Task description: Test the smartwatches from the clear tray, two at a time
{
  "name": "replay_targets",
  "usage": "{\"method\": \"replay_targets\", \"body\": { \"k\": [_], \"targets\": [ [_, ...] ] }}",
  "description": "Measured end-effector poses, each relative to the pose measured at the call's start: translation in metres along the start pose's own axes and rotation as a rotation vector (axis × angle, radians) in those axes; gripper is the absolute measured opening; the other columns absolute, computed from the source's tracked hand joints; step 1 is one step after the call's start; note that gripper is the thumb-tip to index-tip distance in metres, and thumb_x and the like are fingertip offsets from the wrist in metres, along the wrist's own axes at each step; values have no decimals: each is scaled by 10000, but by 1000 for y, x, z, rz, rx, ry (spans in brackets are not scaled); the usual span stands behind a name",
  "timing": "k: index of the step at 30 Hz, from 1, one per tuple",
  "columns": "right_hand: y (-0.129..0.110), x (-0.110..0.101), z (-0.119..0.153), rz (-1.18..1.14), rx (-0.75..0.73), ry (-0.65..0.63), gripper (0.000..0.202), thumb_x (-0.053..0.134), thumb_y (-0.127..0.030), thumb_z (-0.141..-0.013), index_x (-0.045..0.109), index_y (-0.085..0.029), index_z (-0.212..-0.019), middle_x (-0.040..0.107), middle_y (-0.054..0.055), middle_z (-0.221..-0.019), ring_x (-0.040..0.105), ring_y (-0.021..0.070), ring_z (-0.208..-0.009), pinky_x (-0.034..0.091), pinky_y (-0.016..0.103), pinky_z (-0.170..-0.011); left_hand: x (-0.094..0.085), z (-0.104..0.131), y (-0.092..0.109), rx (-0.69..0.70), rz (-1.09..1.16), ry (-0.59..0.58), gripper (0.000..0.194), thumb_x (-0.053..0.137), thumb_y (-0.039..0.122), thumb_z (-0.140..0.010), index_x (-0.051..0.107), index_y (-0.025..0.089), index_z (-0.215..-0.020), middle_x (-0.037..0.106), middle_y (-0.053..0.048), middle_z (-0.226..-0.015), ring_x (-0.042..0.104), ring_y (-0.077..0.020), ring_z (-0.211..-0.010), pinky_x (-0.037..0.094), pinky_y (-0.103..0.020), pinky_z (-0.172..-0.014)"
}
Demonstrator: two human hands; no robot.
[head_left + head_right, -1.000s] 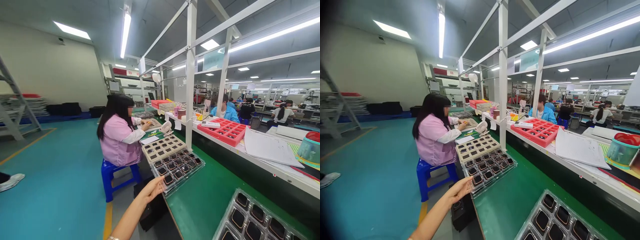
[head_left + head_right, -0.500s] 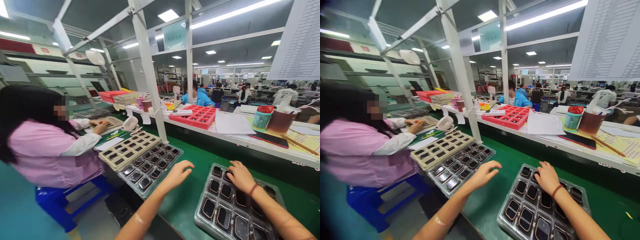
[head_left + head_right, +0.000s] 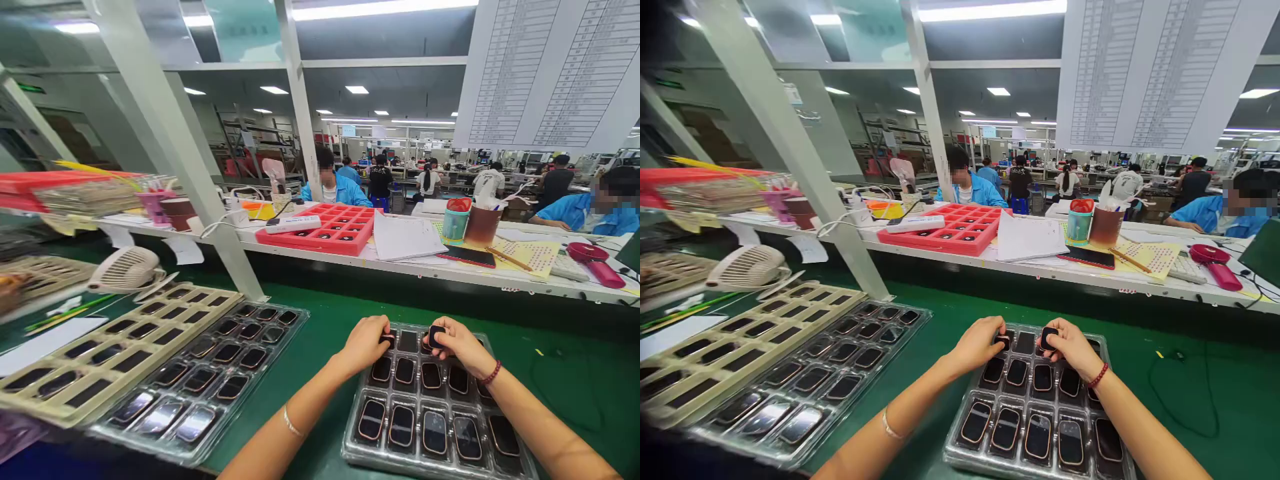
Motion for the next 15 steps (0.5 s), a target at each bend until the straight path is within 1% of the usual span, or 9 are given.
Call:
{"method": "replay_targets", "body": {
  "k": [2, 4, 5, 6, 8, 10, 12, 15],
  "targets": [
    [11, -9, 6, -300, 105, -8, 217, 605, -298, -769, 546, -176, -938, 695, 75, -900, 611, 102, -537, 464, 188, -444, 2, -1, 7, -8, 112, 36, 159, 509, 167, -717, 546, 208, -866, 611, -26, -804, 563, -194, -784, 389, -293, -703],
    [17, -15, 11, -462, 158, -24, 277, 623, -282, -772, 565, -186, -1025, 679, 86, -983, 621, 102, -590, 489, 188, -477, 8, -8, 14, -57, 362, 55, 172, 496, 191, -747, 549, 203, -910, 614, -21, -804, 568, -156, -703, 386, -252, -619],
    [19, -16, 12, -520, 168, -33, 305, 620, -270, -780, 562, -195, -1070, 669, 86, -1017, 632, 111, -640, 506, 198, -512, 14, -14, 17, -95, 521, 35, 187, 500, 215, -757, 550, 192, -936, 614, -23, -803, 568, -137, -655, 376, -231, -566],
    [19, -18, 13, -568, 167, -40, 332, 617, -258, -786, 555, -205, -1108, 660, 84, -1041, 639, 121, -684, 520, 211, -547, 22, -20, 21, -135, 679, -11, 208, 512, 244, -761, 553, 177, -954, 613, -25, -789, 561, -117, -598, 354, -210, -510],
    [18, -19, 14, -629, 150, -49, 369, 615, -243, -793, 541, -221, -1154, 649, 78, -1064, 642, 128, -719, 531, 230, -590, 41, -31, 29, -207, 951, -141, 260, 554, 299, -748, 563, 149, -960, 617, -28, -765, 529, -81, -496, 279, -179, -422],
    [17, -20, 15, -653, 127, -50, 358, 622, -248, -791, 554, -219, -1142, 649, 75, -1053, 639, 121, -691, 527, 227, -585, 54, -37, 35, -248, 1135, -239, 299, 605, 338, -718, 575, 139, -939, 635, -41, -789, 507, -58, -456, 229, -164, -392],
    [17, -20, 15, -655, 109, -47, 319, 641, -267, -779, 588, -201, -1086, 657, 74, -1007, 635, 119, -665, 520, 217, -566, 62, -40, 37, -274, 1274, -287, 335, 634, 344, -701, 579, 142, -962, 653, -64, -856, 516, -53, -469, 236, -158, -396],
    [18, -21, 15, -631, 76, -31, 318, 661, -287, -762, 603, -190, -1060, 652, 69, -971, 632, 126, -684, 516, 213, -568, 65, -36, 35, -302, 1420, -331, 416, 637, 319, -716, 558, 162, -1093, 657, -93, -943, 574, -84, -568, 310, -161, -445]
  ]
}}
Point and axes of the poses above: each hand's wrist, its own z-axis away from the middle knuckle, its own x-axis out of the palm, y = z × x, the point moved 6 cm from there along -z, towards the middle knuckle
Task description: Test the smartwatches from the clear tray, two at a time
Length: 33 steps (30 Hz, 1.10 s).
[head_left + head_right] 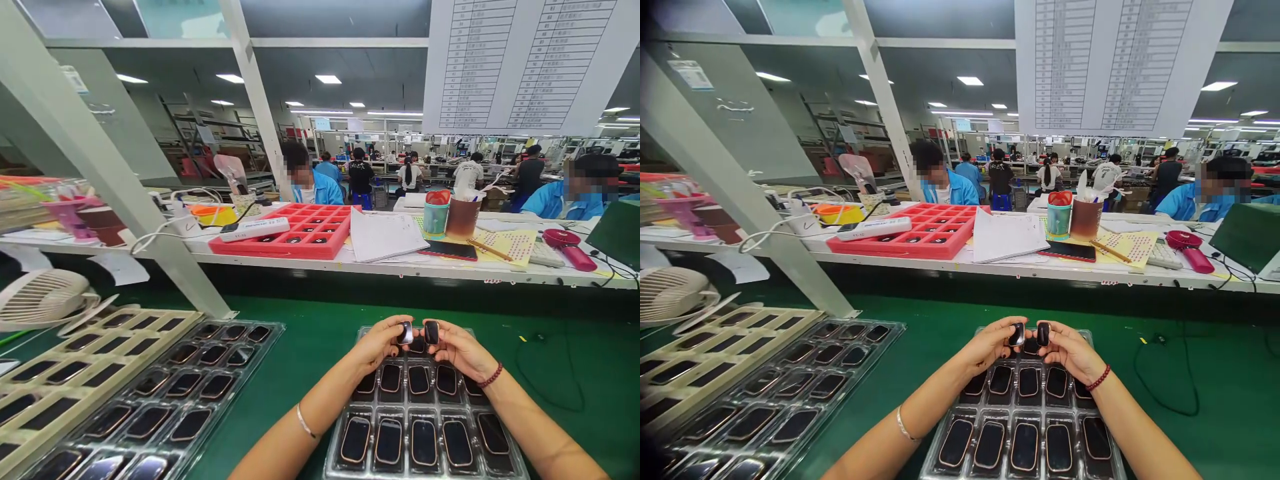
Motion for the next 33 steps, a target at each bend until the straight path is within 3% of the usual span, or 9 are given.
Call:
{"method": "replay_targets", "body": {
  "k": [3, 7, 12, 18, 23, 27, 33],
  "targets": [
    [0, -2, -1, 61, -45, 27, 370, 670, -311, -749, 587, -204, -1093, 642, 64, -970, 615, 129, -678, 515, 237, -588, -1, 5, 0, -12, 77, -37, 525, 650, 288, -725, 497, 200, -1220, 639, -108, -1038, 596, -101, -668, 368, -170, -508],
    [1, -2, -4, 198, -93, 59, 389, 681, -336, -728, 588, -210, -1084, 635, 39, -903, 557, 106, -588, 491, 256, -586, -2, 6, 1, 8, 57, -38, 591, 673, 306, -717, 459, 220, -1262, 625, -99, -1052, 587, -86, -640, 376, -168, -489],
    [2, 3, -4, 422, -136, 58, 332, 656, -361, -733, 601, -223, -1029, 613, 28, -909, 567, 139, -675, 491, 292, -649, -6, 2, -3, 84, -47, 58, 586, 698, 351, -675, 481, 147, -1179, 625, -64, -867, 617, -114, -595, 367, -164, -426],
    [3, 2, -5, 472, -119, 74, 306, 634, -372, -738, 605, -219, -1001, 611, 25, -900, 553, 143, -689, 484, 276, -625, -1, 4, -4, 125, -133, 77, 504, 685, 376, -679, 521, 113, -1076, 634, -59, -792, 622, -118, -579, 393, -165, -445],
    [0, 1, 11, 480, -77, 30, 312, 606, -397, -767, 623, -209, -1016, 625, 37, -923, 553, 131, -654, 488, 273, -611, 19, 17, -10, 98, -97, 65, 402, 638, 358, -723, 548, 121, -1036, 628, -85, -886, 638, -127, -657, 442, -178, -506],
    [1, -7, 39, 325, 0, 24, 334, 590, -392, -787, 610, -213, -1068, 637, 44, -903, 585, 137, -659, 508, 274, -609, 44, 30, -21, 80, -79, 29, 353, 548, 278, -767, 536, 138, -1092, 621, -103, -962, 634, -139, -704, 450, -193, -507],
    [1, -8, 56, 257, -4, 72, 396, 636, -313, -743, 566, -221, -1122, 624, 78, -1073, 630, 173, -769, 526, 284, -622, 56, 35, -20, 155, -193, 57, 492, 517, 66, -626, 497, 147, -1110, 635, -99, -1003, 617, -152, -749, 428, -197, -509]
  ]
}}
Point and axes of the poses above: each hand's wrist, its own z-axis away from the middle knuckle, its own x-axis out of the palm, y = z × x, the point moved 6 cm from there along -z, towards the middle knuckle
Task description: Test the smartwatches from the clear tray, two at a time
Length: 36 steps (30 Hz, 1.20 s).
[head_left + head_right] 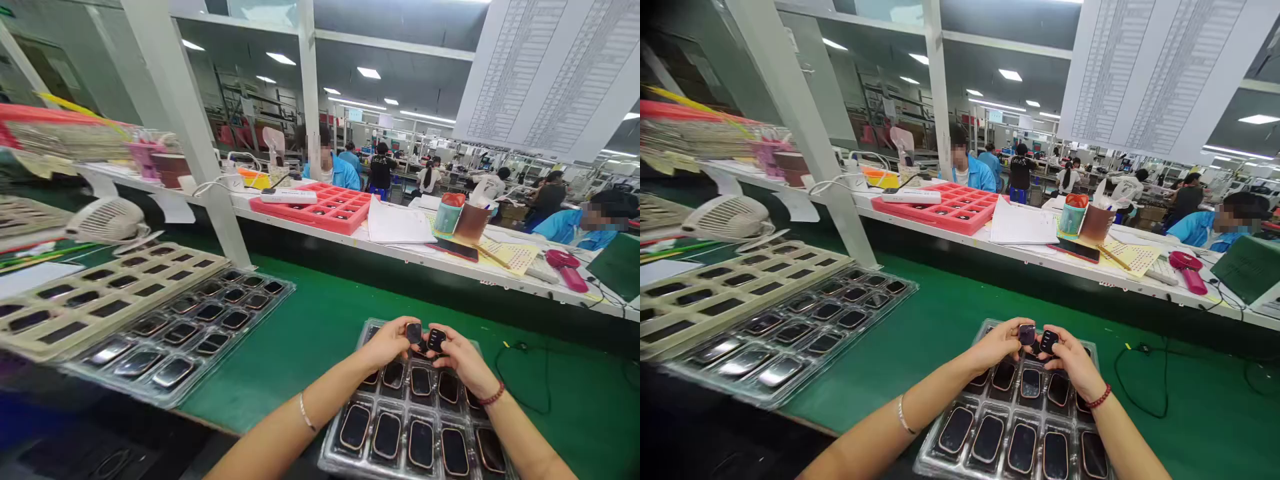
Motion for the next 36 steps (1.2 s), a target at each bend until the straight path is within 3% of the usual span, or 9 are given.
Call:
{"method": "replay_targets", "body": {
  "k": [5, 11, 18, 26, 36],
  "targets": [
    [-5, 6, -11, 64, -95, 26, 371, 643, -281, -716, 567, -206, -1072, 647, 64, -982, 612, 145, -681, 505, 256, -546, -6, -8, 8, 14, -152, 53, 392, 491, 131, -667, 508, 134, -1059, 645, -73, -893, 595, -126, -659, 373, -183, -452],
    [-7, 2, -16, 117, -145, 64, 260, 569, -385, -781, 603, -174, -929, 660, 39, -781, 574, 109, -516, 438, 218, -449, -8, -11, 8, 23, -228, 104, 277, 438, 339, -781, 567, 128, -906, 620, -34, -741, 555, -97, -506, 295, -180, -396],
    [-6, 6, -15, 177, -164, 30, 279, 599, -334, -774, 562, -195, -1013, 644, 43, -886, 583, 124, -616, 458, 223, -489, -5, -3, 4, 34, -213, 65, 321, 513, 185, -700, 535, 148, -1018, 609, -35, -824, 603, -136, -662, 388, -186, -464],
    [-6, 13, -14, 284, -155, 14, 247, 556, -365, -823, 570, -176, -980, 656, 55, -857, 572, 113, -582, 458, 228, -501, -12, -3, -3, 42, -183, 62, 230, 516, 223, -750, 559, 134, -958, 613, -26, -780, 561, -88, -544, 389, -190, -473],
    [-3, 14, -4, 305, -147, 14, 232, 529, -354, -837, 557, -184, -991, 655, 58, -885, 589, 118, -587, 474, 249, -536, -7, 1, 1, 66, -221, 21, 206, 498, 207, -769, 563, 143, -953, 611, -33, -814, 561, -106, -623, 479, -242, -597]
  ]
}}
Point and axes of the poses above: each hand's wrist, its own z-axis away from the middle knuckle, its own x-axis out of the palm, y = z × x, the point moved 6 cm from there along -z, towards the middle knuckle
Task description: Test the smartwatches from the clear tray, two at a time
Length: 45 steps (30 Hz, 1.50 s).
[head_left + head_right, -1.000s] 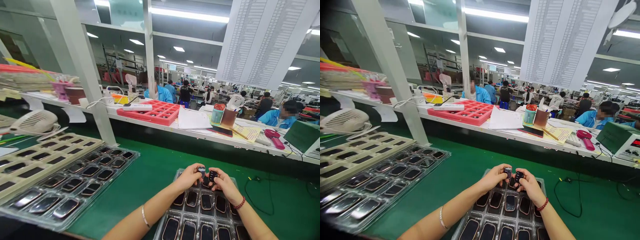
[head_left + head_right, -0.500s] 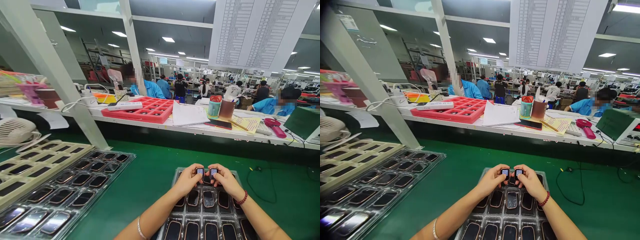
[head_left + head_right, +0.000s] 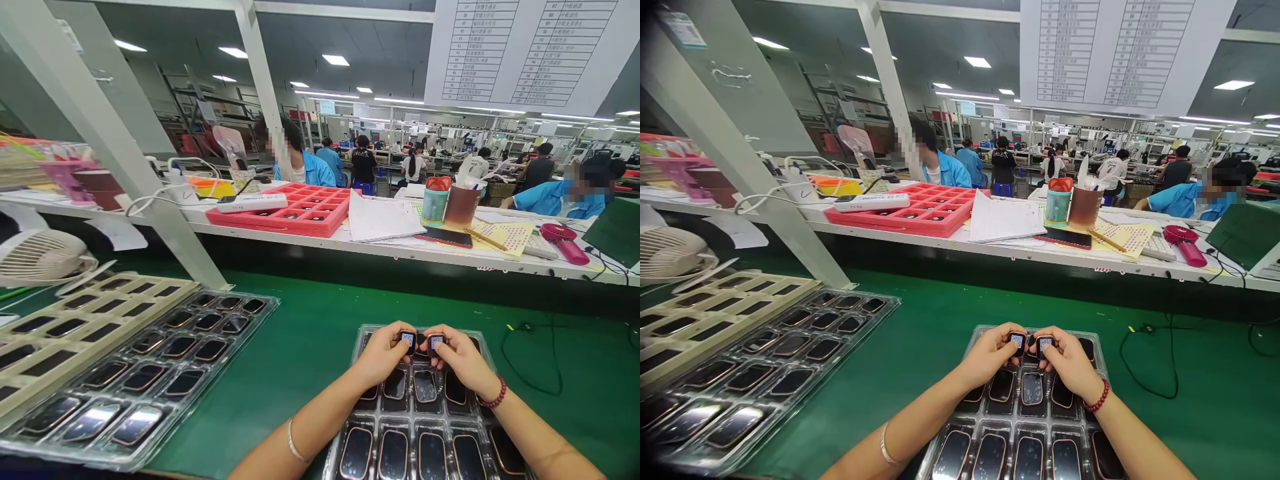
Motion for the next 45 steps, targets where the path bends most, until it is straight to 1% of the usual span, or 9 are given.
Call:
{"method": "replay_targets", "body": {
  "k": [21, 26, 28, 30, 33, 37, 39, 42, 45],
  "targets": [
    [0, 2, 1, 4, 0, -6, 331, 545, -460, -805, 559, -178, -978, 639, 58, -871, 594, 126, -542, 447, 252, -493, 3, 3, 1, 14, 6, -32, 205, 525, 239, -769, 569, 149, -948, 621, -46, -845, 571, -132, -712, 495, -259, -638],
    [0, -1, 1, -25, -20, 24, 313, 456, -452, -859, 567, -175, -952, 636, 39, -792, 567, 117, -504, 437, 246, -466, 2, 3, -3, -9, 22, -38, 250, 504, 336, -796, 574, 143, -938, 603, -46, -801, 573, -158, -740, 490, -267, -603],
    [-1, -1, 2, 10, -36, 36, 259, 485, -405, -851, 563, -184, -962, 629, 28, -780, 554, 119, -513, 440, 247, -464, 1, 2, -6, 1, 21, -38, 244, 492, 306, -801, 564, 143, -968, 602, -48, -818, 575, -153, -733, 488, -271, -620],
    [-4, 0, 3, 50, -80, 34, 228, 560, -296, -808, 548, -201, -1015, 631, 34, -853, 597, 156, -669, 485, 268, -566, 0, 1, -8, 36, -9, -25, 271, 516, 204, -766, 535, 156, -1032, 607, -48, -883, 579, -141, -739, 481, -276, -676],
    [-5, 2, 4, 42, -102, 5, 359, 579, -182, -762, 510, -221, -1112, 618, 53, -993, 588, 198, -902, 497, 305, -726, -3, 1, -8, 81, -77, 7, 369, 564, 113, -689, 519, 173, -1050, 610, -43, -932, 582, -150, -799, 460, -264, -718],
    [0, 0, 4, 0, -21, 0, 277, 468, -267, -840, 515, -206, -1106, 619, 66, -962, 592, 161, -689, 488, 281, -547, -2, 3, -6, 51, -90, -8, 228, 515, 207, -759, 553, 165, -980, 612, -38, -873, 578, -137, -711, 453, -252, -646],
    [0, 0, 4, 27, -29, 6, 238, 478, -289, -841, 538, -197, -1052, 624, 53, -895, 567, 142, -619, 466, 266, -515, -2, 4, -5, 27, -72, -13, 252, 427, 206, -801, 551, 178, -1019, 611, -30, -867, 570, -118, -645, 448, -250, -620],
    [-5, 2, 4, 81, -73, -21, 207, 573, -257, -782, 566, -197, -980, 626, 40, -865, 570, 154, -666, 467, 267, -562, -2, 4, -4, 23, -56, -3, 338, 413, 131, -767, 528, 192, -1079, 616, -25, -897, 579, -111, -656, 448, -250, -653],
    [-8, 5, 5, 58, -58, -66, 249, 560, -218, -776, 556, -208, -1024, 631, 50, -951, 597, 173, -750, 479, 278, -611, -3, 3, -3, 69, -80, 12, 350, 495, 100, -705, 537, 173, -1045, 622, -39, -921, 581, -133, -751, 445, -250, -701]
  ]
}}
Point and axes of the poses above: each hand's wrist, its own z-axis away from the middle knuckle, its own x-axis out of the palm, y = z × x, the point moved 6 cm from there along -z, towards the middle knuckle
